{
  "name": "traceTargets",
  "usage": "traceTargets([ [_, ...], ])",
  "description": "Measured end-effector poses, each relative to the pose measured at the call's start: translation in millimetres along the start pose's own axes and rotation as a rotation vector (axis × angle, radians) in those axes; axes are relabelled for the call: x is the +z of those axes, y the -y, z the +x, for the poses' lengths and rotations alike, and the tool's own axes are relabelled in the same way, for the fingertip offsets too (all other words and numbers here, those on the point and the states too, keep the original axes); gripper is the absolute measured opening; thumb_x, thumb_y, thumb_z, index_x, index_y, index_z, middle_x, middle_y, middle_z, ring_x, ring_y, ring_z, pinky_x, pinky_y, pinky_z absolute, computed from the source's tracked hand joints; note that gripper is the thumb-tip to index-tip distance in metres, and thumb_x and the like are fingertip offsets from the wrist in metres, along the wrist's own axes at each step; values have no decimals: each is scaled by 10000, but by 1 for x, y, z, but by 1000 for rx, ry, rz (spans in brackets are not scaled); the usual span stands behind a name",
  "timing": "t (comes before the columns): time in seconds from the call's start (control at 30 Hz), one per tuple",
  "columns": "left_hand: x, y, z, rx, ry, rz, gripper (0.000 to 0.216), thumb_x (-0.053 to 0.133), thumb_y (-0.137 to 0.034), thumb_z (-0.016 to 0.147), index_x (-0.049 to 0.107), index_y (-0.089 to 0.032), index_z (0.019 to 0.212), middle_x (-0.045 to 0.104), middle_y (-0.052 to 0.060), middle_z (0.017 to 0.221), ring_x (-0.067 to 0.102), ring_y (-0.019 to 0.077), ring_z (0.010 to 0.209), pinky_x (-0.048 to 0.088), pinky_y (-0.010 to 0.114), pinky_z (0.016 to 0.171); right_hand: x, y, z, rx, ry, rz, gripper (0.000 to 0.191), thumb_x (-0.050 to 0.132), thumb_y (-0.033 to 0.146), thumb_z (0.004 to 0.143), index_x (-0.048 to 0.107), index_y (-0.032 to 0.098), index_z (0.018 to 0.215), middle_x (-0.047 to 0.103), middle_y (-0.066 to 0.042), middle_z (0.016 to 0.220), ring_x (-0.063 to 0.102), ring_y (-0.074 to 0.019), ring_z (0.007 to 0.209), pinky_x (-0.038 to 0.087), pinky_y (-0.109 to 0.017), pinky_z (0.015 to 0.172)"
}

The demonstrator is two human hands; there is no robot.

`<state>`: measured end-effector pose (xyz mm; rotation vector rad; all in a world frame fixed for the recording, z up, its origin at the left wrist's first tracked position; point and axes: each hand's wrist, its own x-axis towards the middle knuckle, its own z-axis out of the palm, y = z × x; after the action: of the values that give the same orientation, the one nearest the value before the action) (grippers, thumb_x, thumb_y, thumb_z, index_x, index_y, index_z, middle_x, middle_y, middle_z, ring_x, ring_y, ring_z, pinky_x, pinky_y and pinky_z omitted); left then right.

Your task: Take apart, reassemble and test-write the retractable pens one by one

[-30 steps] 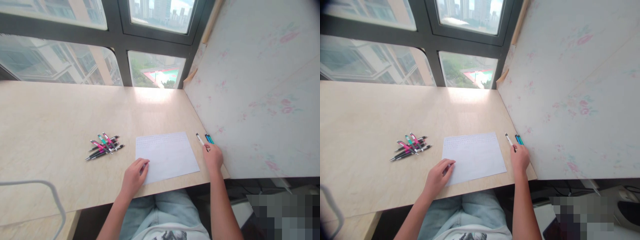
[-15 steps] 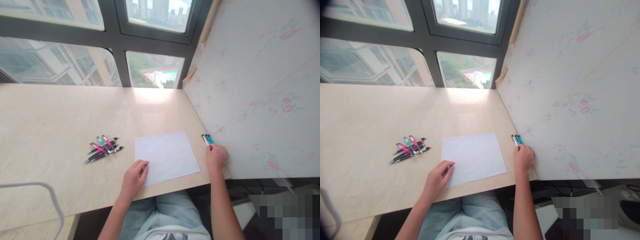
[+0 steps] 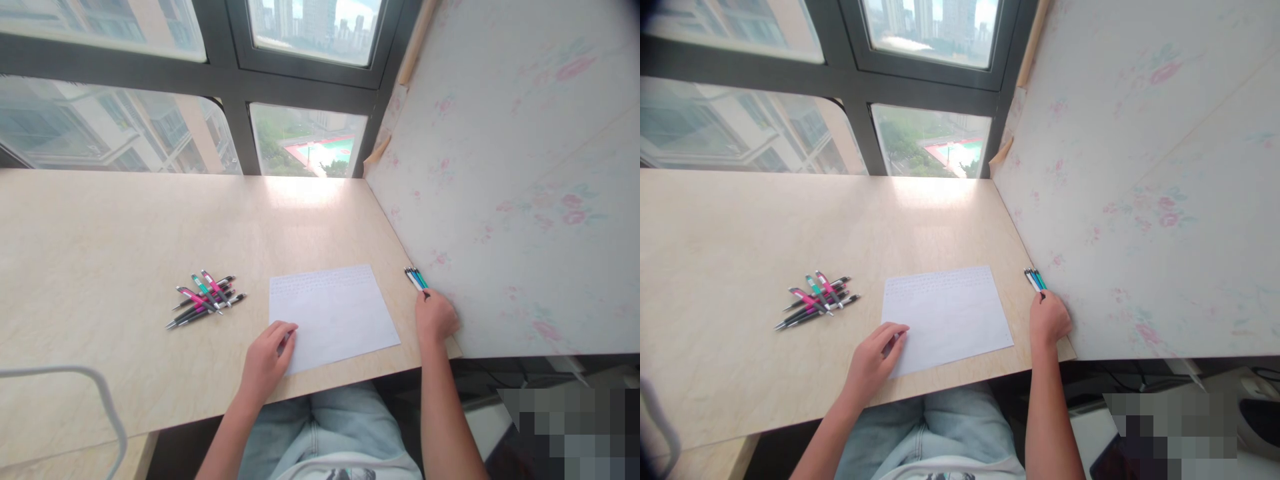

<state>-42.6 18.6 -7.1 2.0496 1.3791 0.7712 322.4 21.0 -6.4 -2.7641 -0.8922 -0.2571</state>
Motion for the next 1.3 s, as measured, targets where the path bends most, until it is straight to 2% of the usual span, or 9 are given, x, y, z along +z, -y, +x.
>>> traceTargets([
  [0.27, 1, 1, 0, 5, -5, -1, 197, 461, -285, 926, 641, -231, 984, 682, 43, 940, 628, 176, 752, 501, 292, 720, 4, -2, -2, -7, -29, 14, 266, 542, 334, 863, 740, 257, 1025, 726, -73, 908, 636, -224, 747, 352, -289, 568],
  [0.53, -1, -1, 0, 11, 1, -4, 203, 463, -304, 920, 646, -232, 972, 685, 51, 922, 635, 180, 732, 512, 301, 706, 2, -1, -2, -13, -36, 53, 279, 526, 312, 851, 751, 216, 984, 720, -98, 874, 625, -234, 722, 336, -291, 558],
  [0.73, -1, -2, 0, 6, -9, -22, 181, 476, -269, 915, 647, -232, 964, 683, 44, 913, 629, 178, 736, 501, 297, 711, -4, 4, -11, -42, -24, 150, 298, 525, 310, 855, 718, 208, 1059, 720, -82, 845, 597, -220, 696, 317, -279, 566],
  [0.8, 0, -4, -1, 0, -19, -34, 174, 481, -257, 912, 646, -229, 959, 683, 45, 908, 626, 177, 743, 499, 296, 713, -6, 12, -21, -129, 11, 220, 287, 519, 306, 858, 719, 198, 1033, 714, -72, 796, 586, -208, 677, 309, -274, 567],
  [0.9, 0, -7, -3, -15, -50, -84, 185, 465, -238, 921, 643, -218, 967, 679, 45, 891, 612, 160, 716, 498, 288, 704, -8, 32, -47, -355, 82, 367, 253, 521, 307, 854, 727, 178, 927, 687, -56, 703, 574, -189, 641, 332, -270, 582],
  [1.07, -7, -8, -5, -126, -203, -176, 176, 495, -257, 904, 655, -208, 957, 698, 50, 882, 612, 146, 670, 496, 267, 614, -14, 70, -104, -698, 223, 649, 246, 508, 313, 871, 708, 170, 854, 678, -39, 684, 583, -163, 592, 399, -262, 615],
  [1.17, -23, 0, -3, -181, -265, -157, 189, 499, -280, 888, 660, -207, 955, 709, 56, 898, 622, 149, 666, 487, 260, 573, -20, 84, -131, -834, 308, 733, 241, 485, 280, 888, 700, 177, 850, 668, -26, 668, 587, -152, 587, 420, -256, 631],
  [1.3, -57, 24, 1, -266, -413, 75, 207, 512, -305, 863, 663, -192, 950, 708, 63, 936, 617, 157, 659, 482, 277, 624, -25, 88, -147, -889, 361, 767, 242, 470, 258, 895, 695, 184, 844, 671, -25, 678, 591, -145, 588, 432, -248, 628],
])
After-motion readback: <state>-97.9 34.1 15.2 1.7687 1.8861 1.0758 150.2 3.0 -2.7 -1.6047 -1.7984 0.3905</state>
